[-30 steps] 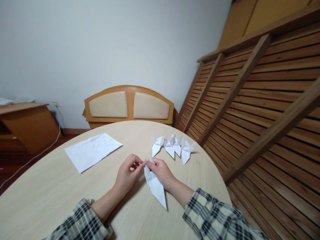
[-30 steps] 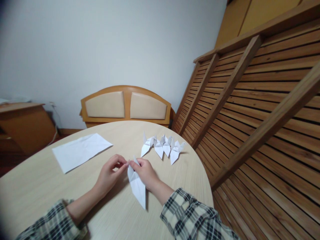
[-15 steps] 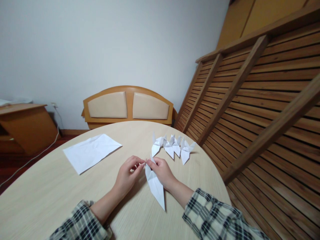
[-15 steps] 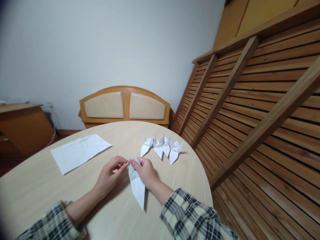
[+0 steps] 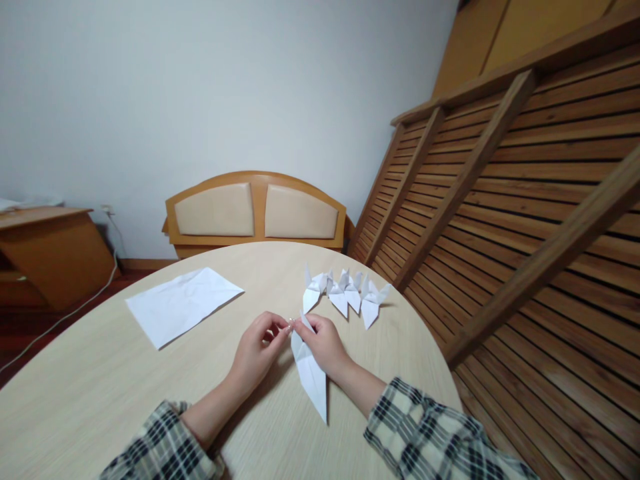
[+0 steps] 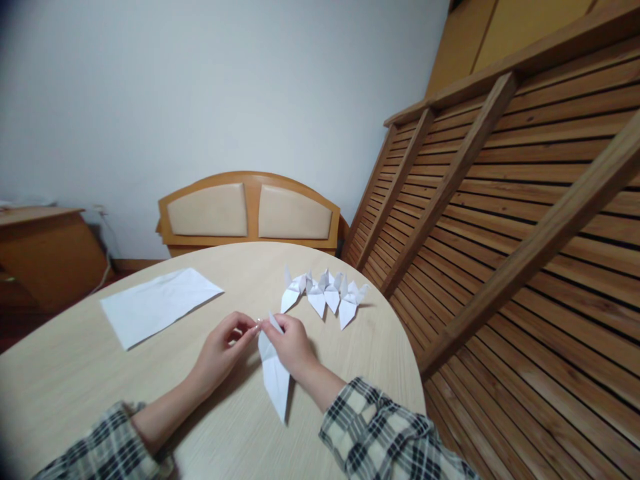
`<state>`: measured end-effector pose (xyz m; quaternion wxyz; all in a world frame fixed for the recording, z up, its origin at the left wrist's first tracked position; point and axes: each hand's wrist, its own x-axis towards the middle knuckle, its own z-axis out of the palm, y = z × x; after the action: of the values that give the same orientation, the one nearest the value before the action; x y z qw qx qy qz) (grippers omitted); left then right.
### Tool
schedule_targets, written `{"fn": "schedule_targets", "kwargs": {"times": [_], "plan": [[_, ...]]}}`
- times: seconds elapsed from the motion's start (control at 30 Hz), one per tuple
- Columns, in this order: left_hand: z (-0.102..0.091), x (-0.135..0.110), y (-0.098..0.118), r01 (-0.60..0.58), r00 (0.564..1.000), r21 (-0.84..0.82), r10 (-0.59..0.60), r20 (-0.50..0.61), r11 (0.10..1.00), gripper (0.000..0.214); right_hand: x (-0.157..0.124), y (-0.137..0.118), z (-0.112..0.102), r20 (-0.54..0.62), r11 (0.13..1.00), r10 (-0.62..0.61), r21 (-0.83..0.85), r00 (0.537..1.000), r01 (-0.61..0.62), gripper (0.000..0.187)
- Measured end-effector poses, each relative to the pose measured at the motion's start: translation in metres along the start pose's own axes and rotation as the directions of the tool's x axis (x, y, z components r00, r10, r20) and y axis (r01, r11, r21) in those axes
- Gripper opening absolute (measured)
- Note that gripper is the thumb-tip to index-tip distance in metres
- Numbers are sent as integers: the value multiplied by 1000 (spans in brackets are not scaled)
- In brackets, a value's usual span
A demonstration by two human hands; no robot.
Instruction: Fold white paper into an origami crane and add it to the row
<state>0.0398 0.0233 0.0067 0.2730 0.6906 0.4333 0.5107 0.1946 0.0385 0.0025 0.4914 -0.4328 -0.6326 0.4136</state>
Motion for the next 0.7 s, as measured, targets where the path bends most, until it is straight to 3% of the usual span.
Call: {"fn": "schedule_targets", "kwargs": {"times": [0.2, 0.33, 0.43, 0.7], "plan": [[4, 1, -2, 92, 995, -110, -87, 51, 990, 18, 0, 1, 0, -9, 999, -39, -19, 999, 39, 32], [4, 0, -2, 144, 983, -89, -132, 126, 986, 27, -1, 0, 1, -15, 998, -56, -29, 998, 55, 26], [4, 0, 0, 144, 976, -67, -130, 173, 987, 37, -1, -1, 1, -9, 996, -80, -43, 997, 80, 24], [4, 5, 1, 228, 957, -196, -183, 226, 954, 48, -2, 0, 0, -24, 982, -159, -107, 987, 156, 22]]}}
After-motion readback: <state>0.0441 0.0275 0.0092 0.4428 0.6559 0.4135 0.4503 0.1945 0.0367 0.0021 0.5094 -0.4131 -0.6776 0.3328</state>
